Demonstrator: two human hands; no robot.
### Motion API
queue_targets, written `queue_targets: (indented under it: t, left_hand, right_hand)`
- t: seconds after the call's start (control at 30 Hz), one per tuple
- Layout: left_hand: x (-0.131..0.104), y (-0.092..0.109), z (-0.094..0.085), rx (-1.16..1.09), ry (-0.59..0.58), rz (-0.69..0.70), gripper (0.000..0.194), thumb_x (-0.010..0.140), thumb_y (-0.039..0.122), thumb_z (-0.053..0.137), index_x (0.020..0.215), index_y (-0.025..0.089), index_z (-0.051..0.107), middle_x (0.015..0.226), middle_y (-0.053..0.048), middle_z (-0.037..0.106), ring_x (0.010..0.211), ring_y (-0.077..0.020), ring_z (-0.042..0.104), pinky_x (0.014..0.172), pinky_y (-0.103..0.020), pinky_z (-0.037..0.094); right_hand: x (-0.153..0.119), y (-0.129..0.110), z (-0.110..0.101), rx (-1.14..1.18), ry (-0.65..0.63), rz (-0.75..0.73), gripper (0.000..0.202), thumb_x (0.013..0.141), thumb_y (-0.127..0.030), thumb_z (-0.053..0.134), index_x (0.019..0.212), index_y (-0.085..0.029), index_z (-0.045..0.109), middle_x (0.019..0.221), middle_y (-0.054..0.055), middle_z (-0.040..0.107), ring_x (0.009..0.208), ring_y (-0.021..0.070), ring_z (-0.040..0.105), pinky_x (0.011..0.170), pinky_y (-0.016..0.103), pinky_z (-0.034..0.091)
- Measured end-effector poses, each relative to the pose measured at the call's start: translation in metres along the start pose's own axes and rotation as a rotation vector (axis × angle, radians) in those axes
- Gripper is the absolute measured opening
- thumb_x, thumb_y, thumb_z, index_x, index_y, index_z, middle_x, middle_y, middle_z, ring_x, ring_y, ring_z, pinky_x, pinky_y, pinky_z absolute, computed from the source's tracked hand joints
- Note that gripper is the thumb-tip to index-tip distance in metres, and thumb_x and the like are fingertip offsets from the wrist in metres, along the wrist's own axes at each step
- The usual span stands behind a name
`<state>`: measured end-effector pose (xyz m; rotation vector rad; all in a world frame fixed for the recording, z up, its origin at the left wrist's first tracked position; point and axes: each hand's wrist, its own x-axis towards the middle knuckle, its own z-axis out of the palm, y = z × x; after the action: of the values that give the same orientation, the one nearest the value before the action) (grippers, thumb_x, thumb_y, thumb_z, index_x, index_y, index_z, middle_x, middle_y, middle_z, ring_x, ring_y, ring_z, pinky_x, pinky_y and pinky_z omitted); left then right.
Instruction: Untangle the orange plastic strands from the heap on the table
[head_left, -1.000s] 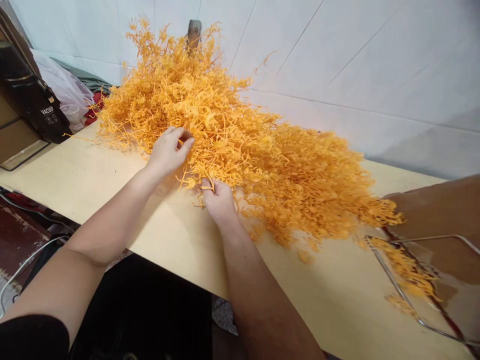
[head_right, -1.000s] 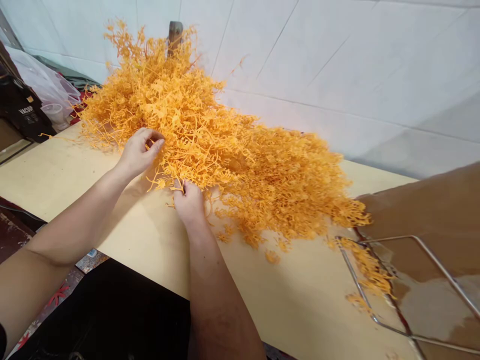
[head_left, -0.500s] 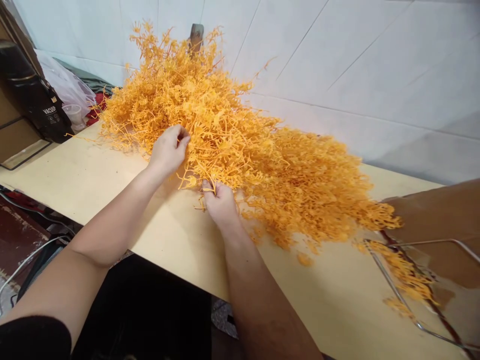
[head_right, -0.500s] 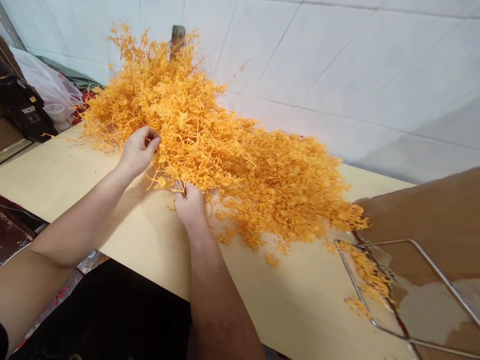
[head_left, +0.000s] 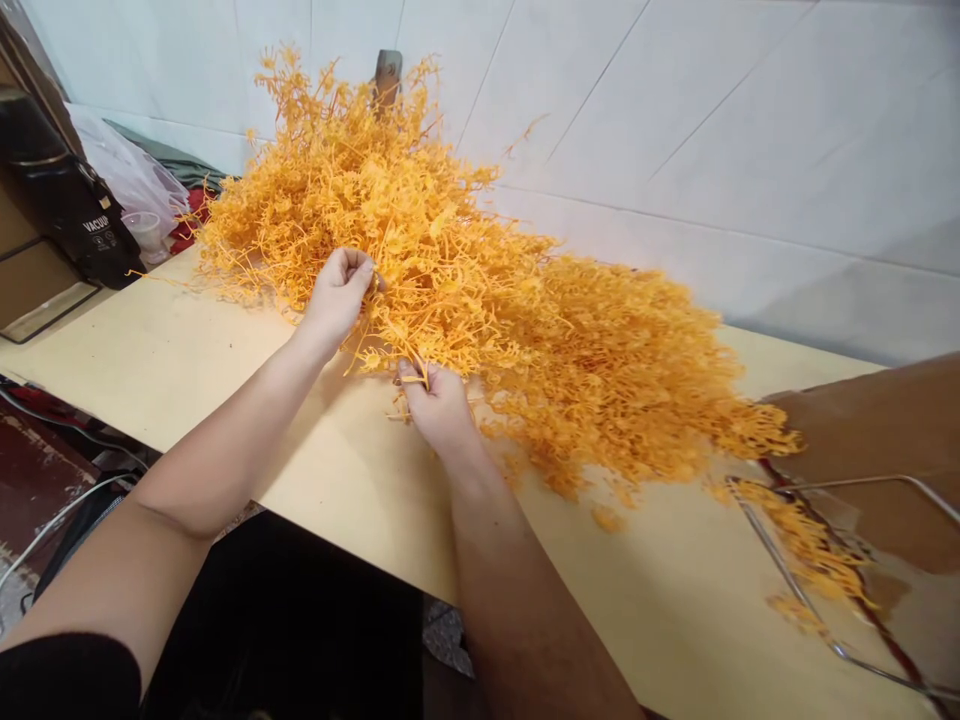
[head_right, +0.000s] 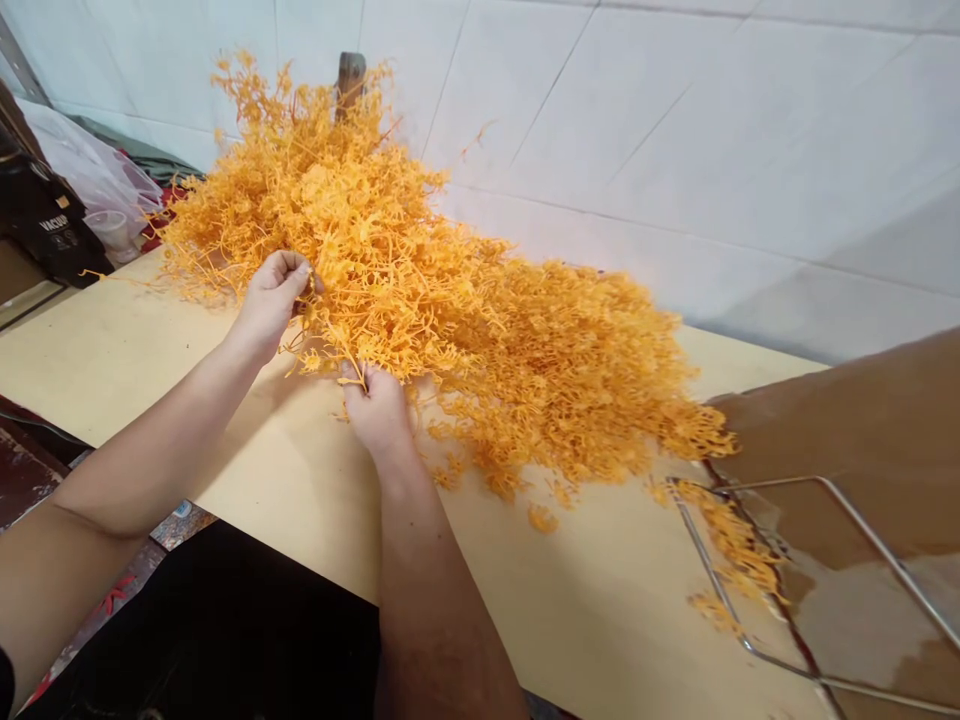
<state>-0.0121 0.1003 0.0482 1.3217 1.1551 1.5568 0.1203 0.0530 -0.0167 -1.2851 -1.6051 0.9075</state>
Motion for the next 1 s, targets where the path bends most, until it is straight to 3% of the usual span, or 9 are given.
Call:
queue_targets:
  t: [0.17, 0.27, 0.37, 0.47, 0.6, 0.8, 0.9, 1.0]
  left_hand:
    - [-0.003, -0.006, 0.003, 0.033, -0.063, 0.074, 0.011, 0.084, 0.023, 0.051, 0.078, 0.014, 0.046, 0.078, 0.001, 0.053, 0.075, -0.0064, 0.051, 0.077, -0.021, 0.042]
    - [-0.004, -0.009, 0.003, 0.078, -0.143, 0.113, 0.011, 0.076, 0.015, 0.059, 0.083, 0.013, 0.051, 0.089, -0.001, 0.058, 0.086, -0.0075, 0.053, 0.082, -0.021, 0.041]
    - [-0.005, -0.009, 0.003, 0.051, -0.286, 0.084, 0.010, 0.076, 0.012, 0.058, 0.085, 0.013, 0.055, 0.091, -0.002, 0.062, 0.085, -0.0073, 0.056, 0.079, -0.021, 0.042]
    - [-0.006, -0.007, 0.004, 0.028, -0.350, 0.027, 0.010, 0.077, 0.015, 0.057, 0.086, 0.013, 0.058, 0.087, -0.002, 0.064, 0.075, -0.0066, 0.058, 0.069, -0.020, 0.043]
    - [-0.004, -0.004, 0.003, 0.032, -0.273, 0.005, 0.007, 0.077, 0.015, 0.057, 0.082, 0.012, 0.059, 0.075, 0.000, 0.063, 0.064, -0.0046, 0.055, 0.062, -0.018, 0.042]
    - [0.011, -0.009, -0.006, 0.141, -0.011, 0.058, 0.006, 0.077, 0.013, 0.056, 0.071, 0.013, 0.054, 0.061, 0.004, 0.056, 0.054, -0.0029, 0.048, 0.058, -0.018, 0.041]
    - [0.012, -0.012, -0.007, 0.172, -0.027, 0.005, 0.016, 0.081, 0.016, 0.053, 0.066, 0.014, 0.048, 0.054, 0.005, 0.047, 0.045, -0.0028, 0.043, 0.049, -0.019, 0.038]
    - [0.007, -0.012, -0.004, 0.227, -0.160, -0.044, 0.023, 0.084, 0.019, 0.050, 0.062, 0.016, 0.041, 0.048, 0.007, 0.038, 0.040, -0.0030, 0.038, 0.044, -0.019, 0.033]
  right_hand:
    - [-0.003, -0.006, 0.001, 0.180, -0.145, -0.033, 0.034, 0.075, -0.049, 0.050, 0.062, -0.019, 0.042, 0.055, -0.006, 0.033, 0.051, 0.0065, 0.029, 0.051, 0.023, 0.029]
    - [-0.004, -0.007, -0.001, 0.305, -0.201, -0.051, 0.035, 0.073, -0.052, 0.054, 0.066, -0.019, 0.047, 0.058, -0.005, 0.039, 0.053, 0.0071, 0.036, 0.053, 0.023, 0.033]
    - [-0.003, -0.006, -0.002, 0.423, -0.177, -0.046, 0.037, 0.071, -0.055, 0.057, 0.068, -0.019, 0.051, 0.064, -0.002, 0.047, 0.060, 0.0084, 0.043, 0.059, 0.023, 0.039]
    - [0.000, -0.003, -0.001, 0.524, -0.064, 0.063, 0.041, 0.069, -0.061, 0.056, 0.072, -0.021, 0.052, 0.070, -0.001, 0.051, 0.061, 0.0093, 0.047, 0.059, 0.024, 0.042]
    - [0.003, -0.002, 0.002, 0.552, 0.018, 0.158, 0.045, 0.066, -0.065, 0.055, 0.071, -0.020, 0.051, 0.065, -0.002, 0.050, 0.054, 0.0078, 0.044, 0.052, 0.023, 0.040]
    - [-0.001, -0.004, 0.003, 0.558, -0.049, 0.115, 0.045, 0.066, -0.061, 0.059, 0.061, -0.018, 0.048, 0.054, -0.004, 0.046, 0.048, 0.0057, 0.041, 0.047, 0.022, 0.035]
    - [-0.002, -0.007, 0.002, 0.608, -0.101, 0.179, 0.042, 0.062, -0.058, 0.063, 0.065, -0.018, 0.050, 0.057, -0.004, 0.047, 0.046, 0.0050, 0.042, 0.045, 0.021, 0.036]
    - [-0.003, -0.010, 0.001, 0.616, -0.115, 0.226, 0.040, 0.058, -0.051, 0.068, 0.073, -0.019, 0.050, 0.064, -0.005, 0.052, 0.044, 0.0045, 0.044, 0.044, 0.022, 0.038]
